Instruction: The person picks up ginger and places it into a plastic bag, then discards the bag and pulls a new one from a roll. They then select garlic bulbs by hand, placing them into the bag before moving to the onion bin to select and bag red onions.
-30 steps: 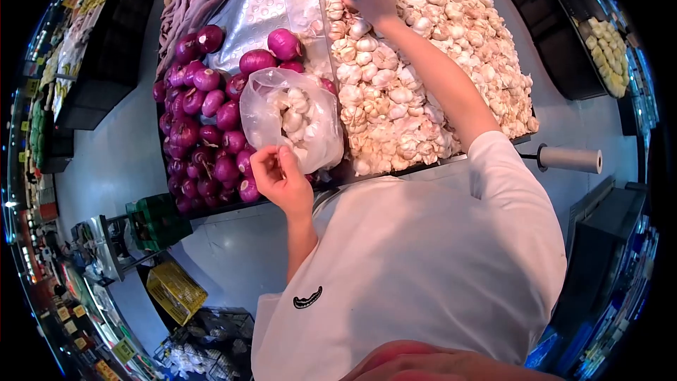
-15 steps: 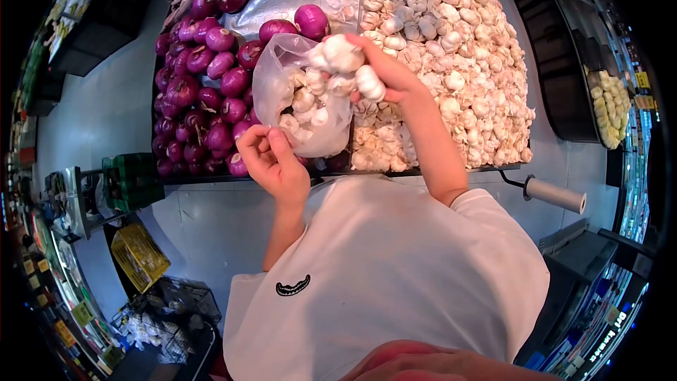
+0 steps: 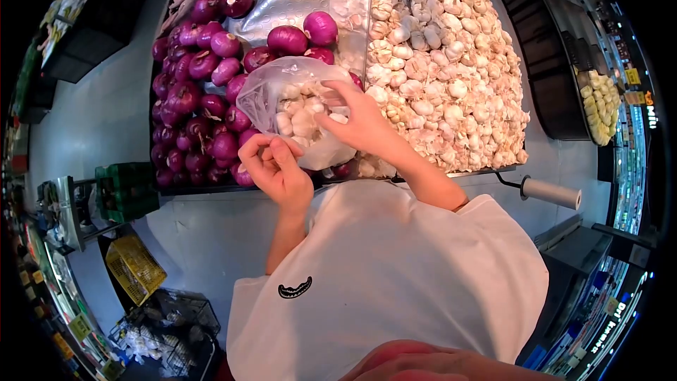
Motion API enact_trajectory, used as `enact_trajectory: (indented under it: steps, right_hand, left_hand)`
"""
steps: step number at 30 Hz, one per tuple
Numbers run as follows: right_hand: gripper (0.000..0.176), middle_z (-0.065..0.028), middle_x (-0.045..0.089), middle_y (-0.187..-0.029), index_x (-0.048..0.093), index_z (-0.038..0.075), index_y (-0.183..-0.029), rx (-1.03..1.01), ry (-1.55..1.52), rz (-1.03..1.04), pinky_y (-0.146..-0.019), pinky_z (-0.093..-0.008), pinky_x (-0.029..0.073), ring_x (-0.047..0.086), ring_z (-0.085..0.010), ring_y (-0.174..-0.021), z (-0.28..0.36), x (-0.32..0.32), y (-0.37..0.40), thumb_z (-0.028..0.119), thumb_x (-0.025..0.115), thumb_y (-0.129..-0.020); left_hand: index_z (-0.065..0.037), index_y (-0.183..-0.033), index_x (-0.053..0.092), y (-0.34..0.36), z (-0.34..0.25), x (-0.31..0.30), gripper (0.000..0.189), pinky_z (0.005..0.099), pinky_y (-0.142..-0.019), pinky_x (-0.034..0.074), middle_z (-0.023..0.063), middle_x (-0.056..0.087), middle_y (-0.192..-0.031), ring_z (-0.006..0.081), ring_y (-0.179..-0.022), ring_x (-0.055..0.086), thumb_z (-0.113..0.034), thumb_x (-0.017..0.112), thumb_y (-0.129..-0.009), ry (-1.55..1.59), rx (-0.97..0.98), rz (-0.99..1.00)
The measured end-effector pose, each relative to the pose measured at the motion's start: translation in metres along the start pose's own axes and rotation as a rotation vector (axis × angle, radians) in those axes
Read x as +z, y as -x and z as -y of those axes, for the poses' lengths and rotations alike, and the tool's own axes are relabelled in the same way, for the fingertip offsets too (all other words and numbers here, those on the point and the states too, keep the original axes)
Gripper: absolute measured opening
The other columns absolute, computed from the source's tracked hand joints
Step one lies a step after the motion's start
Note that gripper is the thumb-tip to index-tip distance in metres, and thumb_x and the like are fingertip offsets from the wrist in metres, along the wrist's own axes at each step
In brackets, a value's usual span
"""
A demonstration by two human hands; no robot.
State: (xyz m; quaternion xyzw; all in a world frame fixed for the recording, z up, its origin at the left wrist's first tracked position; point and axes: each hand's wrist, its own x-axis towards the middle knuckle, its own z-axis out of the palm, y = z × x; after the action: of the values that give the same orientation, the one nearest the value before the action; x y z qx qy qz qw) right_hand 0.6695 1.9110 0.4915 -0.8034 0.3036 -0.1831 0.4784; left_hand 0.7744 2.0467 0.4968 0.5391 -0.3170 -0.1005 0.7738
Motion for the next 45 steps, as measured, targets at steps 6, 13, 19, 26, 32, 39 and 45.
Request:
enact_trajectory:
  steps: [6, 13, 19, 26, 32, 39, 45]
  right_hand:
    - [0.102, -0.0191, 0.050, -0.142, 0.034, 0.005, -0.152, -0.232, 0.496, -0.441, -0.108, -0.0423, 0.042, 0.053, -0.0270, -0.126, 0.001, -0.024, 0.012, 0.032, 0.089, -0.070]
    - [0.136, -0.0205, 0.022, -0.160, 0.005, 0.005, -0.160, 0.142, -0.288, 0.359, -0.117, -0.0384, 0.029, 0.032, -0.0269, -0.144, -0.022, -0.043, 0.040, 0.016, 0.092, -0.055]
    - [0.140, -0.0240, 0.023, -0.158, -0.002, 0.008, -0.160, 0.051, -0.031, 0.039, -0.119, -0.0376, 0.024, 0.028, -0.0299, -0.146, -0.005, 0.009, 0.038, 0.023, 0.093, -0.058]
    - [0.096, -0.0191, 0.041, -0.147, 0.022, 0.009, -0.156, 0.087, -0.526, -0.100, -0.113, -0.0353, 0.031, 0.041, -0.0230, -0.135, -0.016, 0.049, -0.026, 0.025, 0.077, -0.080]
    - [0.061, -0.0144, 0.060, -0.129, 0.050, 0.010, -0.142, 0.191, -0.646, 0.131, -0.098, -0.0318, 0.045, 0.057, -0.0177, -0.115, -0.021, 0.054, -0.039, 0.018, 0.071, -0.086]
    - [0.018, -0.0060, 0.074, -0.095, 0.073, 0.004, -0.100, -0.308, -0.013, -0.241, -0.078, -0.0289, 0.055, 0.069, -0.0147, -0.085, -0.007, 0.016, -0.027, 0.016, 0.072, -0.087]
    - [0.022, -0.0122, 0.071, -0.101, 0.068, -0.004, -0.102, -0.669, 0.134, -0.913, -0.080, -0.0351, 0.061, 0.072, -0.0206, -0.092, 0.005, -0.084, -0.042, 0.005, 0.073, -0.083]
  left_hand:
    - [-0.008, -0.114, 0.040, -0.016, 0.008, -0.002, 0.011, 0.0177, -0.053, 0.031, 0.0029, 0.054, -0.071, 0.0047, -0.062, 0.045, -0.014, 0.046, -0.107, 0.058, -0.007, 0.068]
    - [-0.006, -0.114, 0.041, -0.021, 0.016, 0.005, 0.015, 0.0196, -0.058, 0.036, 0.0049, 0.058, -0.074, 0.0074, -0.065, 0.049, -0.015, 0.050, -0.106, 0.190, -0.096, 0.362]
    - [0.001, -0.105, 0.050, -0.028, 0.014, 0.010, 0.009, 0.0232, -0.060, 0.044, 0.0042, 0.059, -0.073, 0.0077, -0.066, 0.055, -0.007, 0.053, -0.102, 0.253, -0.253, 0.630]
    - [-0.001, -0.097, 0.063, -0.034, 0.006, 0.009, 0.008, 0.0270, -0.054, 0.047, 0.0076, 0.063, -0.066, 0.0157, -0.054, 0.060, -0.004, 0.067, -0.091, -0.230, 0.243, 1.120]
    - [-0.003, -0.095, 0.067, -0.040, -0.007, -0.008, 0.009, 0.0315, -0.054, 0.046, 0.0089, 0.061, -0.065, 0.0213, -0.052, 0.058, -0.003, 0.070, -0.087, -0.167, 0.112, 1.011]
    - [-0.002, -0.111, 0.060, -0.047, 0.013, -0.034, 0.018, 0.0228, -0.054, 0.039, 0.0053, 0.063, -0.088, 0.0076, -0.062, 0.052, -0.002, 0.064, -0.093, -0.271, 0.038, 0.532]
    - [0.002, -0.108, 0.057, -0.041, 0.020, -0.034, 0.011, 0.0179, -0.052, 0.036, 0.0055, 0.063, -0.085, 0.0024, -0.063, 0.050, -0.001, 0.058, -0.098, -0.068, -0.031, 0.315]
